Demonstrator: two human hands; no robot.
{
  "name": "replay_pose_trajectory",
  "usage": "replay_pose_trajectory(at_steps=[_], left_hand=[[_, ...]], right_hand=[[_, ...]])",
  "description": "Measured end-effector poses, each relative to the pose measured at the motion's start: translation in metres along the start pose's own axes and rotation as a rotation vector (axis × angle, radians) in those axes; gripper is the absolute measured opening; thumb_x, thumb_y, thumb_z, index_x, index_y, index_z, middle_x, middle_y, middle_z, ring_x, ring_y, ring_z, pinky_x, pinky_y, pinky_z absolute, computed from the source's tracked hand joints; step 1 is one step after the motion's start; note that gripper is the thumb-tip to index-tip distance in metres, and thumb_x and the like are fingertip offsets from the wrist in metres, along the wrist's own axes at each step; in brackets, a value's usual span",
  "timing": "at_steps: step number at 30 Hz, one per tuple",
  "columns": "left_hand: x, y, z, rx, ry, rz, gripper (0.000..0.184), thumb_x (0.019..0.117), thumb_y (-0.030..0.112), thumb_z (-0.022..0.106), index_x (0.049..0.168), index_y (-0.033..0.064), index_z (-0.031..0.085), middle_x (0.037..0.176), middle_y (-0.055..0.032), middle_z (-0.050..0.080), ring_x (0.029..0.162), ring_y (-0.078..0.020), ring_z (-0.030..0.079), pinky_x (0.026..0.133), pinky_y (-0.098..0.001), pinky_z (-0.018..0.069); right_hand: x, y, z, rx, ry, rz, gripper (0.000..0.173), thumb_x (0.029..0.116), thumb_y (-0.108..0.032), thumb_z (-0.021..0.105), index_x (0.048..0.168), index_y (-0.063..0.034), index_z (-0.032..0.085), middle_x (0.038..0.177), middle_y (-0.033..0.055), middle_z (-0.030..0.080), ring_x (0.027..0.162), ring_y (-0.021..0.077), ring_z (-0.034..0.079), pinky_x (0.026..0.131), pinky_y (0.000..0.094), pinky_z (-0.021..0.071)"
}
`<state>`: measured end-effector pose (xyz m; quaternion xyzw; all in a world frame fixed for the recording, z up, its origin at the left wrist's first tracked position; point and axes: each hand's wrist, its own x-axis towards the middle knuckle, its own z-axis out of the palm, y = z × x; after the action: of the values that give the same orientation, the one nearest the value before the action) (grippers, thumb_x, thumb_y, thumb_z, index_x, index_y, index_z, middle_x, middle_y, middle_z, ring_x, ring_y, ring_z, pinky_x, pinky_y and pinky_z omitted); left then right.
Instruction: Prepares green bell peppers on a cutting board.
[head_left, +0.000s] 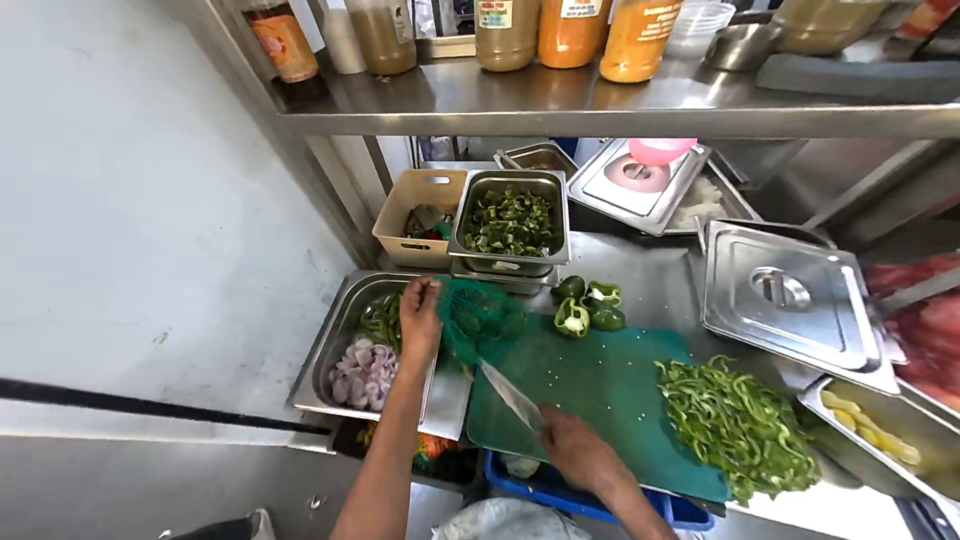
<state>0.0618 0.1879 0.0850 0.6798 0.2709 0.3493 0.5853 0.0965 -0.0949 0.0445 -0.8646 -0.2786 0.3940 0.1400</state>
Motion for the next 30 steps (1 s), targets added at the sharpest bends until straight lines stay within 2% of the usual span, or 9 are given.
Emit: replay_pose_trajectory(at_steps=[3, 7, 11, 15, 17, 19, 21, 26, 30], left_hand=[[0.006, 0.004, -0.008, 0.087, 0.118, -0.015, 0.023, 0.1063, 0.025, 0.059, 0.115, 0.0055, 0.065, 0.104, -0.0074, 0.067, 0.092, -0.0155, 0.063, 0.083, -0.0371, 0.0539], [-0.009, -0.009, -0.009, 0.647, 0.153, 0.024, 0.029, 0.1034, 0.033, 0.062, 0.124, 0.0131, 0.064, 0.086, -0.0114, 0.068, 0.072, -0.0295, 0.065, 0.066, -0.0555, 0.0559], [-0.024, -0.009, 0.006, 0.839, 0.125, 0.235, 0.035, 0.0994, 0.034, 0.067, 0.127, 0.0117, 0.066, 0.127, -0.0179, 0.063, 0.114, -0.0387, 0.062, 0.093, -0.059, 0.0536], [-0.021, -0.014, 0.034, 0.839, -0.094, 0.545, 0.022, 0.1004, 0.028, 0.064, 0.115, 0.0173, 0.076, 0.122, -0.0057, 0.07, 0.12, -0.0263, 0.063, 0.104, -0.048, 0.052], [-0.01, -0.028, 0.051, 0.889, -0.215, 0.443, 0.027, 0.1023, 0.034, 0.062, 0.121, 0.0188, 0.074, 0.129, -0.0047, 0.069, 0.127, -0.0253, 0.061, 0.107, -0.0468, 0.0508], [0.003, -0.039, 0.062, 1.049, -0.367, 0.146, 0.046, 0.0998, 0.044, 0.065, 0.139, 0.0207, 0.064, 0.142, -0.0108, 0.06, 0.133, -0.0331, 0.056, 0.108, -0.0541, 0.0489], [0.009, -0.05, 0.071, 1.166, -0.451, -0.027, 0.043, 0.1001, 0.042, 0.064, 0.137, 0.0198, 0.066, 0.136, -0.0133, 0.066, 0.126, -0.0363, 0.062, 0.103, -0.0598, 0.0506], [-0.018, -0.033, 0.067, 0.861, -0.643, 0.057, 0.042, 0.1045, 0.046, 0.056, 0.112, 0.01, 0.076, 0.118, -0.0086, 0.071, 0.114, -0.025, 0.067, 0.102, -0.0501, 0.0538], [-0.024, -0.012, 0.044, 0.745, -0.699, 0.076, 0.036, 0.1004, 0.042, 0.065, 0.113, 0.0101, 0.076, 0.114, -0.0088, 0.071, 0.111, -0.0227, 0.067, 0.101, -0.0468, 0.054]], right_hand=[[-0.027, 0.022, 0.019, 0.043, 0.065, 0.026, 0.036, 0.1036, -0.031, 0.054, 0.133, -0.0117, 0.061, 0.106, 0.0179, 0.072, 0.099, 0.0373, 0.07, 0.086, 0.0594, 0.0555], [-0.036, 0.029, 0.009, 0.157, 0.189, 0.018, 0.032, 0.1044, -0.034, 0.054, 0.127, -0.0118, 0.058, 0.09, 0.0118, 0.069, 0.083, 0.0304, 0.07, 0.076, 0.0525, 0.0573], [-0.023, 0.024, -0.002, 0.194, 0.22, -0.002, 0.03, 0.1056, -0.035, 0.053, 0.127, -0.0133, 0.057, 0.09, 0.0107, 0.068, 0.083, 0.0287, 0.069, 0.075, 0.0508, 0.0572], [-0.021, 0.024, -0.009, 0.248, 0.27, 0.012, 0.034, 0.1061, -0.034, 0.052, 0.133, -0.0133, 0.055, 0.094, 0.0106, 0.069, 0.086, 0.028, 0.07, 0.078, 0.0499, 0.0577], [-0.023, 0.032, -0.009, 0.292, 0.308, 0.033, 0.035, 0.106, -0.034, 0.053, 0.135, -0.0136, 0.055, 0.095, 0.0108, 0.069, 0.086, 0.0274, 0.069, 0.078, 0.0495, 0.0577], [-0.025, 0.043, -0.006, 0.324, 0.337, 0.063, 0.034, 0.1058, -0.034, 0.054, 0.132, -0.0137, 0.056, 0.092, 0.0108, 0.068, 0.079, 0.0271, 0.069, 0.072, 0.0494, 0.0577], [-0.031, 0.053, -0.003, 0.349, 0.337, 0.103, 0.034, 0.1058, -0.035, 0.054, 0.132, -0.0129, 0.056, 0.089, 0.0115, 0.067, 0.072, 0.0273, 0.067, 0.066, 0.0489, 0.0572], [-0.046, 0.078, 0.011, 0.451, 0.374, 0.148, 0.038, 0.1049, -0.036, 0.056, 0.133, -0.0115, 0.056, 0.089, 0.0137, 0.068, 0.064, 0.0284, 0.066, 0.058, 0.0497, 0.0572], [-0.05, 0.069, 0.006, 0.469, 0.404, 0.086, 0.037, 0.1058, -0.038, 0.053, 0.133, -0.0132, 0.056, 0.085, 0.0106, 0.067, 0.06, 0.0246, 0.065, 0.054, 0.0465, 0.0566]])
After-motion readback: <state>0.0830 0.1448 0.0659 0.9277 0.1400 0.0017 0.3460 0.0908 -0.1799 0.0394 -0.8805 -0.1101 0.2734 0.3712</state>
